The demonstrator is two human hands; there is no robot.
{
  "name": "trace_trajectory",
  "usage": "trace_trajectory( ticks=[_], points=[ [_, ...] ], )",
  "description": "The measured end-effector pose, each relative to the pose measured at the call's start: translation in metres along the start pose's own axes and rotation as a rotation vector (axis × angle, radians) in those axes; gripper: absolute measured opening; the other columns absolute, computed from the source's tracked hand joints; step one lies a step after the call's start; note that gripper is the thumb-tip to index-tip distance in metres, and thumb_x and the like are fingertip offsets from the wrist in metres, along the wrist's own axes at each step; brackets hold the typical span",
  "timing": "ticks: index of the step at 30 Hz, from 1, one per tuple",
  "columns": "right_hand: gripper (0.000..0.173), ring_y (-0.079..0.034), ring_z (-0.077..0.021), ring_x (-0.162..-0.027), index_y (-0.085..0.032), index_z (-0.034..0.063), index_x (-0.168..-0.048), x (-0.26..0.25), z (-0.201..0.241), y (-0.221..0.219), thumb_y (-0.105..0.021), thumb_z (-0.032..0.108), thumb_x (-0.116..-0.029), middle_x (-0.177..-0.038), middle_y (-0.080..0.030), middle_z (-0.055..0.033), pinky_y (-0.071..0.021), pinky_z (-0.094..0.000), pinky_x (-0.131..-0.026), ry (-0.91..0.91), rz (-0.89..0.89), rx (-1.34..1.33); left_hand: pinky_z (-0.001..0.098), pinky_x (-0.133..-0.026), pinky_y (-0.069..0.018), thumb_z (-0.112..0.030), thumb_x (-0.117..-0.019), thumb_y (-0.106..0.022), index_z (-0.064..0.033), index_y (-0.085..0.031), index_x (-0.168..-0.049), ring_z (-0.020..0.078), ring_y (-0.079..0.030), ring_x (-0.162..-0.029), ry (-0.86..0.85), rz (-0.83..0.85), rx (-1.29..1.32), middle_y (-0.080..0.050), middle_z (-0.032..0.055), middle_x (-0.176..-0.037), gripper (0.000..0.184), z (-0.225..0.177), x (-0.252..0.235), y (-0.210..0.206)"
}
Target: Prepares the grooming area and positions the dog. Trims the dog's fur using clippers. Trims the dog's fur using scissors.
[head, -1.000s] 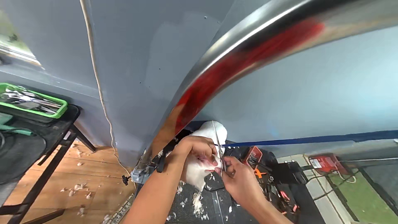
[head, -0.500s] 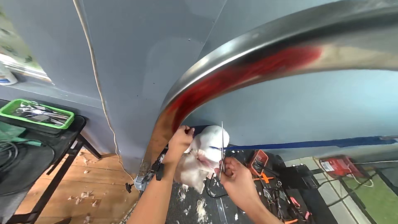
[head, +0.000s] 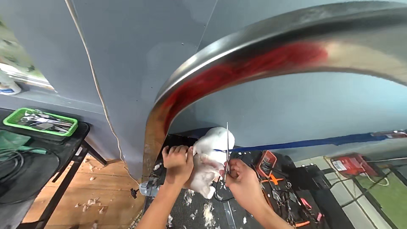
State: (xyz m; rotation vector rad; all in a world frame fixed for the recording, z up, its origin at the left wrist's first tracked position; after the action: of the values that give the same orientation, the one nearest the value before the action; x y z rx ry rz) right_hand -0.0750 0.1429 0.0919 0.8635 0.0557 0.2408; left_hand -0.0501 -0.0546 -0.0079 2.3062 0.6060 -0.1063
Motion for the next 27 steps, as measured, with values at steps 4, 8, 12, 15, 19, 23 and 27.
trace_trajectory(
  ticks=[4,8,12,15,19,23,27],
  points=[
    [0.026,-0.069,-0.0095,-0.062,-0.067,0.0113,-0.109,0.002,0.001,0.004,-0.075,0.016,-0.085,-0.083,-0.073,0.0038,-0.0621,-0.0296,-0.058,-0.013,0.024,-0.011,0.0514,-0.109,-0.0469,-0.048,-0.0909,-0.07,-0.0238,-0.073,-0.121,0.0202,-0.06,-0.125,-0.463,0.031,0.121,-0.069,-0.0007,-0.125,0.038,-0.017,0.021,-0.004],
    [0.028,-0.07,-0.0108,-0.066,-0.066,0.0099,-0.111,0.006,0.003,0.008,-0.075,0.017,-0.0863,-0.088,-0.074,0.0021,-0.0633,-0.0305,-0.061,-0.019,0.096,-0.003,0.0422,-0.099,-0.0558,-0.023,-0.0946,-0.068,-0.0165,-0.076,-0.106,0.0221,-0.069,-0.109,-0.636,-0.162,0.095,-0.073,0.0044,-0.109,0.015,-0.017,0.037,-0.034],
    [0.036,-0.073,-0.0121,-0.072,-0.067,0.01,-0.119,0.019,-0.002,0.039,-0.077,0.025,-0.0875,-0.095,-0.074,0.0003,-0.0656,-0.0332,-0.066,-0.026,0.314,0.07,0.0393,-0.1,-0.0555,-0.017,-0.0947,-0.066,-0.0114,-0.074,-0.107,0.0224,-0.069,-0.107,-0.705,-0.269,0.133,-0.073,0.0073,-0.11,0.016,-0.017,0.052,-0.049],
    [0.036,-0.073,-0.0151,-0.071,-0.068,0.0071,-0.117,0.035,-0.013,0.066,-0.08,0.025,-0.0888,-0.091,-0.073,-0.0027,-0.0654,-0.0359,-0.065,0.005,0.536,0.039,0.0371,-0.099,-0.0557,-0.013,-0.0965,-0.063,-0.0063,-0.073,-0.106,0.0223,-0.07,-0.107,-0.726,-0.293,0.187,-0.074,0.0091,-0.114,0.015,-0.017,0.057,-0.054],
    [0.034,-0.074,-0.0186,-0.071,-0.067,0.0042,-0.116,0.053,-0.035,0.078,-0.079,0.023,-0.0908,-0.09,-0.074,-0.0056,-0.066,-0.0389,-0.066,-0.122,0.658,0.013,0.0363,-0.097,-0.0582,-0.011,-0.0967,-0.064,-0.0049,-0.074,-0.104,0.0213,-0.072,-0.105,-0.739,-0.406,0.246,-0.076,0.0101,-0.111,0.014,-0.014,0.058,-0.061],
    [0.027,-0.074,-0.021,-0.075,-0.066,0.0012,-0.114,0.071,-0.03,0.076,-0.075,0.015,-0.0932,-0.092,-0.074,-0.0084,-0.0657,-0.0413,-0.068,-0.134,0.67,-0.196,0.0369,-0.094,-0.0583,-0.009,-0.0959,-0.064,-0.0071,-0.073,-0.103,0.0215,-0.071,-0.101,-0.761,-0.424,0.241,-0.075,0.01,-0.107,0.012,-0.011,0.057,-0.062],
    [0.03,-0.074,-0.0228,-0.074,-0.065,0.001,-0.114,0.084,-0.035,0.058,-0.077,0.019,-0.0925,-0.091,-0.073,-0.0092,-0.0658,-0.0429,-0.068,-0.235,0.604,-0.247,0.0357,-0.094,-0.0588,-0.007,-0.0945,-0.066,-0.0052,-0.076,-0.105,0.0207,-0.072,-0.101,-0.772,-0.413,0.226,-0.076,0.01,-0.107,0.015,-0.012,0.052,-0.06]
  ],
)
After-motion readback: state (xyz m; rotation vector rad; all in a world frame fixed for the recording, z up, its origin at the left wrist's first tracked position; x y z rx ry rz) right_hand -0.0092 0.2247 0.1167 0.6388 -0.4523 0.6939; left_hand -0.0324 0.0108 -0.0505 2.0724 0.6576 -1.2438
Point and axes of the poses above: each hand's wrist, its own x-axis away from the middle knuckle, its own y-axis out of the back of the hand, z = x × y, the point moved 1 cm from there along -x, towards the middle knuckle
